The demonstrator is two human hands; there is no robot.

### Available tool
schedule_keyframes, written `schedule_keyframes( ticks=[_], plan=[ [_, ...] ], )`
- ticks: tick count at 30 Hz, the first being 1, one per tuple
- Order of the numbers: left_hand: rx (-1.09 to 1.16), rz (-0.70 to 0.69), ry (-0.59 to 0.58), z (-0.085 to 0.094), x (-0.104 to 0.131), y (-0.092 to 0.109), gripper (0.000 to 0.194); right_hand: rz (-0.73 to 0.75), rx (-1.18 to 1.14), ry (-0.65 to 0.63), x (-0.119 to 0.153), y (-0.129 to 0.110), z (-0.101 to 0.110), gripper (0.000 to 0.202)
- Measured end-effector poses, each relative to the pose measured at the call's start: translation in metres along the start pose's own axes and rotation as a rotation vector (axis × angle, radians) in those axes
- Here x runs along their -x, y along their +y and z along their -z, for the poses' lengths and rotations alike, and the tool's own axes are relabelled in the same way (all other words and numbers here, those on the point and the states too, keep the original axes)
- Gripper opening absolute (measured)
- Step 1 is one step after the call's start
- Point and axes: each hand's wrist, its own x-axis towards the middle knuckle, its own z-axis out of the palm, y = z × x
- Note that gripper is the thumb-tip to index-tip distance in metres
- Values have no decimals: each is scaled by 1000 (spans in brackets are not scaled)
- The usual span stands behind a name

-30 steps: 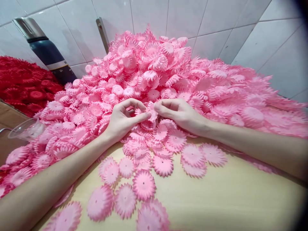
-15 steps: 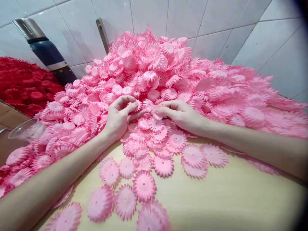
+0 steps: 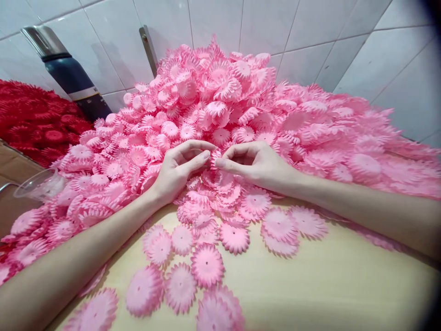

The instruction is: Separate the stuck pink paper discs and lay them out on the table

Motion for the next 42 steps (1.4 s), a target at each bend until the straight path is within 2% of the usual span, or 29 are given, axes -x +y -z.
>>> schedule_keyframes(
  ticks=[7,13,24,34,42],
  plan=[
    [-88,-6,3,0,2,0,20,-6,5,-44,1,0,1,26],
    [-162,-68,6,-1,2,2,23,-7,-2,-40,1,1,1,30],
    [-133,-55,-8,0,3,1,19,-7,10,-51,0,1,2,29],
    [-143,-50,29,-1,1,1,22,-52,-59,-58,-2,2,5,16],
    [-43,-17,41,0,-1,-1,18,-37,-3,-59,-2,1,4,16]
  ],
)
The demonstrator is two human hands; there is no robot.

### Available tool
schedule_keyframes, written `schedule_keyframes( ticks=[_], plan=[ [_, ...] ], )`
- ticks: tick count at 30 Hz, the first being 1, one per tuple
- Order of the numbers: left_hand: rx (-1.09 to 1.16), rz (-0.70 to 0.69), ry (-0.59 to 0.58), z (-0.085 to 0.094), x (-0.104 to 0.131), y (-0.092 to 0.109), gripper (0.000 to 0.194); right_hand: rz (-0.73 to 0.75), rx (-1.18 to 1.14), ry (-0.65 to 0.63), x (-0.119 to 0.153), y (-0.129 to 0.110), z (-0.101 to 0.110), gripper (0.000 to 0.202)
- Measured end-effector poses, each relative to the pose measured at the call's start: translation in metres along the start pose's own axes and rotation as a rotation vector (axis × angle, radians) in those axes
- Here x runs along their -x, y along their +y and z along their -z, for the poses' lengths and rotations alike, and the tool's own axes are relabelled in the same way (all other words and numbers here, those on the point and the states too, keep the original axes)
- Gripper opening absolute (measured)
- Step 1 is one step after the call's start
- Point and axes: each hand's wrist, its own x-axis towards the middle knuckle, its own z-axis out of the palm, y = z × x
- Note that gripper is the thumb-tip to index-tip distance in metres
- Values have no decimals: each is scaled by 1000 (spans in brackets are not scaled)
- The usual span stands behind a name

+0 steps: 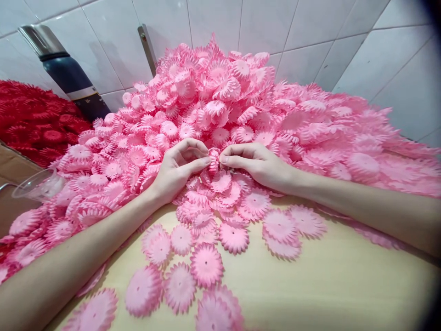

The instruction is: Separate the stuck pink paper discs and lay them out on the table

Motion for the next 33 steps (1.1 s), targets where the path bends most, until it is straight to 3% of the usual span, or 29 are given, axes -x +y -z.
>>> schedule_keyframes(
  ticks=[8,17,33],
  plan=[
    [-56,2,-20,0,1,0,3,-17,32,29,-1,-1,-1,17],
    [-218,-91,-34,-4,2,5,14,25,36,5,0,1,-1,19],
    [-82,-55,-32,-2,1,1,18,23,29,-22,0,0,-1,19]
  ],
)
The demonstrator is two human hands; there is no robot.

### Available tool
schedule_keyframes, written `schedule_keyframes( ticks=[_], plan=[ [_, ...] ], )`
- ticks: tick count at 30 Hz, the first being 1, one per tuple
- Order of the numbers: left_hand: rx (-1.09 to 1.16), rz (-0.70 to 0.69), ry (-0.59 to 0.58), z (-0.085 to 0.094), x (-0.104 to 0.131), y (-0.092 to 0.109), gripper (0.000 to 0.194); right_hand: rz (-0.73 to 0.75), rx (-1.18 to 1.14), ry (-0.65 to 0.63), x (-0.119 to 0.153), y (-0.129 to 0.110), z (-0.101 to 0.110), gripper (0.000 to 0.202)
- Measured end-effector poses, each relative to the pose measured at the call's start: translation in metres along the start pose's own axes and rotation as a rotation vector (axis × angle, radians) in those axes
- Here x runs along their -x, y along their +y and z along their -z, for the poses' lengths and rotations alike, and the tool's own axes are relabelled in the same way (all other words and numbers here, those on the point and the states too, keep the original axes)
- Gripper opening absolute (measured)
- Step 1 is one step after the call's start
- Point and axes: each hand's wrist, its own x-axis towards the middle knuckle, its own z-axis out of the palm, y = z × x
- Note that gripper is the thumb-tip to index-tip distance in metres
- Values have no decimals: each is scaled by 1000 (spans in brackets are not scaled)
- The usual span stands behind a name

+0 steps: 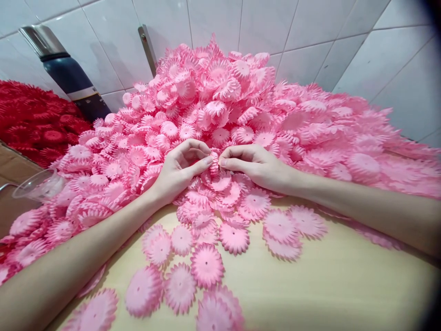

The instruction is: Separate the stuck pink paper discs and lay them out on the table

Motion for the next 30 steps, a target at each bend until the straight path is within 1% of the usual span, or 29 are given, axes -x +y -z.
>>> schedule_keyframes(
  ticks=[4,9,15,18,23,30],
  plan=[
    [20,-16,-9,1,-1,-1,18,-2,-1,-3,0,0,0,16],
    [69,14,-33,2,-1,-2,16,-10,9,11,-1,0,0,16],
    [119,59,2,0,-1,0,16,-20,-15,65,-2,0,-1,18],
    [104,58,5,0,0,0,13,-27,0,56,-1,-1,-1,18],
    [66,4,3,0,1,1,12,-16,15,73,2,-4,-1,33],
    [70,26,7,0,1,0,12,-36,-41,34,2,-3,-2,25]
  ],
)
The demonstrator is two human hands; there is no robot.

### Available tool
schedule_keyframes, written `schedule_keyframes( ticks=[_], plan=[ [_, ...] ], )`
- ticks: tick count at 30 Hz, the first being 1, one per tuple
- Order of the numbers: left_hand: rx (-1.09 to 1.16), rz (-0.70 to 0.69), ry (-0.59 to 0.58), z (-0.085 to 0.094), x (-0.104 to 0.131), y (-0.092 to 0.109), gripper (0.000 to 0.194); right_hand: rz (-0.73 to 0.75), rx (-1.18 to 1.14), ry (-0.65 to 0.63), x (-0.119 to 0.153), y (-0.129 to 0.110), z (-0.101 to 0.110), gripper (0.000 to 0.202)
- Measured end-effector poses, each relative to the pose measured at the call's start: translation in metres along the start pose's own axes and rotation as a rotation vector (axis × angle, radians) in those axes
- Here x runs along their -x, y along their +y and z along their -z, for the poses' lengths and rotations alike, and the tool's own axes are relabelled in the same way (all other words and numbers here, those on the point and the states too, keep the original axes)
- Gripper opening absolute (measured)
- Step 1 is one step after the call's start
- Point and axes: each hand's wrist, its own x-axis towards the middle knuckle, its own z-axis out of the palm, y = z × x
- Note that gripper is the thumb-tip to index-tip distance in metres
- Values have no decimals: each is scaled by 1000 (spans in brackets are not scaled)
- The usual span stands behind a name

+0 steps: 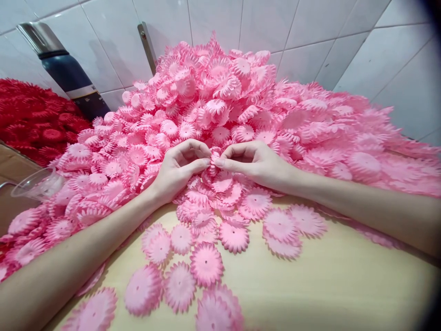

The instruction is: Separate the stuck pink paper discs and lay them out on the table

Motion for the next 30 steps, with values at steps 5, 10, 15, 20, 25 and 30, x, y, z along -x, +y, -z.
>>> schedule_keyframes(
  ticks=[5,10,15,20,25,30],
  plan=[
    [13,1,-14,1,0,-1,11,18,-9,24,0,1,0,23],
    [-13,-33,-46,1,0,1,12,14,26,25,1,1,-1,23],
    [8,-8,-27,0,0,1,14,29,-44,-10,0,2,-1,23],
    [75,61,60,-2,0,2,13,35,-78,58,0,3,-2,30],
    [185,111,136,-4,-3,5,13,14,42,86,-1,3,-1,21],
    [203,112,155,-5,-4,5,13,11,61,145,-3,2,-1,10]
  ],
)
